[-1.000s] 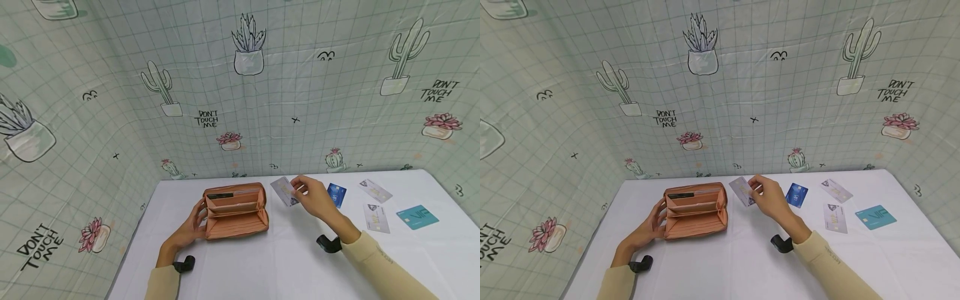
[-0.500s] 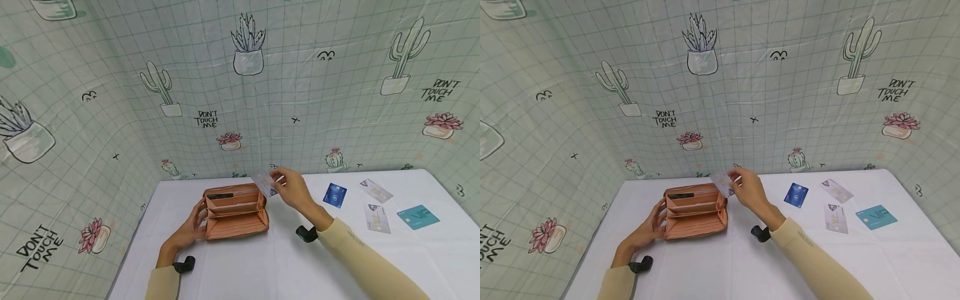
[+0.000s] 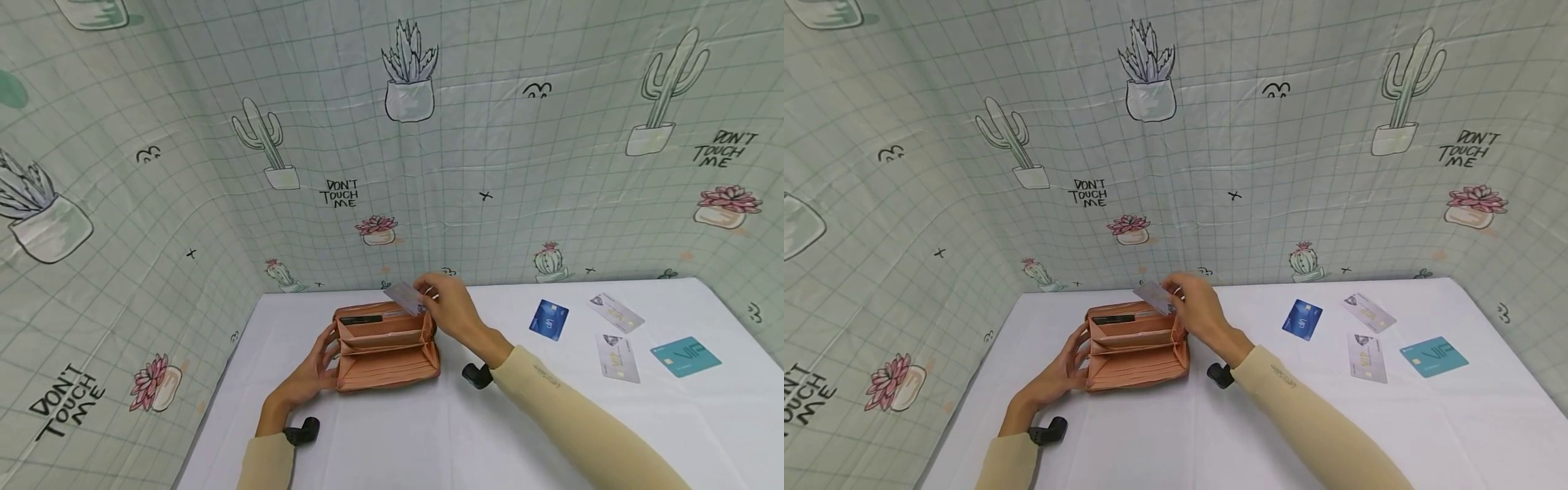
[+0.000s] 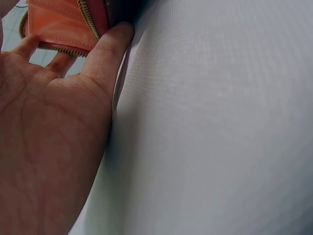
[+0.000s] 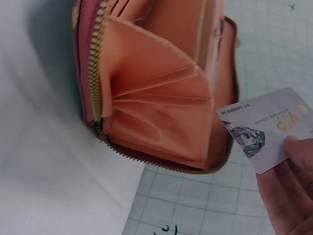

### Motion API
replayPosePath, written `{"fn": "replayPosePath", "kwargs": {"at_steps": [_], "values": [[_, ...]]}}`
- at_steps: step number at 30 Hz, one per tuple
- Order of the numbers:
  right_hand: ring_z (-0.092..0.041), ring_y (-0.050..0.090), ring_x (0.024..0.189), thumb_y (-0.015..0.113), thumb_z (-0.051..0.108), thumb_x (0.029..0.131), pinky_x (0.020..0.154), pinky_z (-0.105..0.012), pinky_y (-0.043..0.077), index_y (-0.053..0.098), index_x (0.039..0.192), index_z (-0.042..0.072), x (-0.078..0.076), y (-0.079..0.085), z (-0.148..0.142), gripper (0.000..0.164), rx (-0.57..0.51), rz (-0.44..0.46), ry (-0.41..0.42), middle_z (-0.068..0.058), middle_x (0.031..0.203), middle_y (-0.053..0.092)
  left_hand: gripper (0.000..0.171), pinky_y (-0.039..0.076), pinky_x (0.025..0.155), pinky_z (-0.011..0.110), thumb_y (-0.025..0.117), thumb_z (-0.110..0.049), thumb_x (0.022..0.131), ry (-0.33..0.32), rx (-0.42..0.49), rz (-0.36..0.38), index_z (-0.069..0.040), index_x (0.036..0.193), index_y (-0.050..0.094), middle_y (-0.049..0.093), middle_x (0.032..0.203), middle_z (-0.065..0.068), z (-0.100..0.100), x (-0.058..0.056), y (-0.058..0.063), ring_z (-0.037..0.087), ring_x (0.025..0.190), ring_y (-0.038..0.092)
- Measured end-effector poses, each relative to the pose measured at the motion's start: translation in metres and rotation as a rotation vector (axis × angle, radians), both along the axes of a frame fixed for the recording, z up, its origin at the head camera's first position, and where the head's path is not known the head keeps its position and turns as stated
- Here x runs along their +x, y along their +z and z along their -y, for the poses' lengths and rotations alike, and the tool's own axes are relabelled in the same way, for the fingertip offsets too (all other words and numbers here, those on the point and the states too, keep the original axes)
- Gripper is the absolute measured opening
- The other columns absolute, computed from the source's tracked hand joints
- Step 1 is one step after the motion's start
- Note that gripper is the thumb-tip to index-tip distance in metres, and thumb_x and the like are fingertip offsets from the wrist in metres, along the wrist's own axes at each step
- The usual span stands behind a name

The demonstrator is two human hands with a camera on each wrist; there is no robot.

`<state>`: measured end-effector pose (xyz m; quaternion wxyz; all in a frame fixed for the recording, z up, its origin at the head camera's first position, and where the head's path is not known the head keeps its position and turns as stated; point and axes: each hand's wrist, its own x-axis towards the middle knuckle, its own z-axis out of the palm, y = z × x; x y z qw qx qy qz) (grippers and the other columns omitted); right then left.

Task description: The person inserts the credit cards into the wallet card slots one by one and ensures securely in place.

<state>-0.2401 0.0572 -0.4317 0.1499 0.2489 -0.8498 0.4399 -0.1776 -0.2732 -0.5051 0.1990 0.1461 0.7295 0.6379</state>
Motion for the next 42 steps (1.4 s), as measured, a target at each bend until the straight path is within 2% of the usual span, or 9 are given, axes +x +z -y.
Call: {"fn": "replayPosePath", "kwargs": {"at_steps": [8,13,19,28,32,39,42], "values": [[-0.029,0.074,0.098,0.071,-0.012,0.093,0.081,-0.039,0.062,0.076,0.110,0.002,-0.005,-0.007,0.005,0.023,0.073,-0.045,0.014,-0.014,0.110,0.077,0.121,0.030,0.124,0.051,0.079,0.003,0.089,-0.008,-0.015,0.004,-0.019,0.171,-0.008,-0.008,0.176,0.017,-0.001,0.001,0.002,0.042,0.162,0.001],[-0.030,0.076,0.096,0.070,-0.013,0.093,0.080,-0.041,0.062,0.076,0.111,0.003,-0.008,-0.011,0.004,0.025,0.111,-0.036,0.020,-0.014,0.111,0.077,0.123,0.023,0.125,0.057,0.080,0.005,0.087,-0.001,-0.022,0.001,-0.018,0.171,-0.008,-0.008,0.176,0.019,-0.001,0.001,0.003,0.044,0.162,0.000],[-0.030,0.075,0.100,0.070,-0.010,0.094,0.083,-0.044,0.062,0.077,0.113,0.003,-0.011,-0.013,0.002,0.024,0.175,-0.084,0.026,-0.013,0.111,0.077,0.122,0.020,0.124,0.063,0.079,0.005,0.088,-0.011,-0.004,-0.010,-0.017,0.170,-0.009,-0.008,0.176,0.019,0.000,-0.002,0.001,0.044,0.162,-0.001],[-0.031,0.075,0.101,0.069,-0.007,0.097,0.084,-0.045,0.061,0.076,0.113,0.001,-0.013,-0.011,0.000,0.019,0.156,-0.147,0.031,-0.014,0.114,0.076,0.122,0.025,0.124,0.059,0.079,0.004,0.088,-0.025,0.005,-0.020,-0.017,0.171,-0.009,-0.008,0.176,0.019,0.001,-0.004,0.001,0.043,0.162,0.001],[-0.029,0.075,0.101,0.069,-0.007,0.097,0.085,-0.044,0.061,0.076,0.113,0.003,-0.016,-0.013,-0.001,0.020,0.186,-0.168,0.046,-0.012,0.112,0.077,0.122,0.029,0.123,0.055,0.080,0.003,0.089,-0.026,0.001,-0.022,-0.017,0.171,-0.009,-0.007,0.176,0.019,0.001,-0.003,0.003,0.043,0.162,0.002],[-0.027,0.074,0.101,0.068,-0.008,0.098,0.084,-0.042,0.061,0.076,0.113,0.005,-0.019,-0.016,0.001,0.022,0.267,-0.191,0.077,-0.009,0.110,0.076,0.123,0.022,0.124,0.062,0.080,0.004,0.088,-0.014,0.004,-0.008,-0.016,0.171,-0.008,-0.008,0.176,0.019,0.001,-0.001,0.002,0.043,0.162,0.001],[-0.027,0.075,0.097,0.068,-0.009,0.097,0.081,-0.041,0.061,0.076,0.113,0.005,-0.018,-0.015,0.003,0.022,0.295,-0.201,0.087,-0.009,0.108,0.075,0.122,0.022,0.124,0.062,0.080,0.004,0.088,-0.017,0.005,-0.011,-0.016,0.171,-0.008,-0.008,0.176,0.019,0.002,-0.001,0.000,0.043,0.162,0.000]]}}
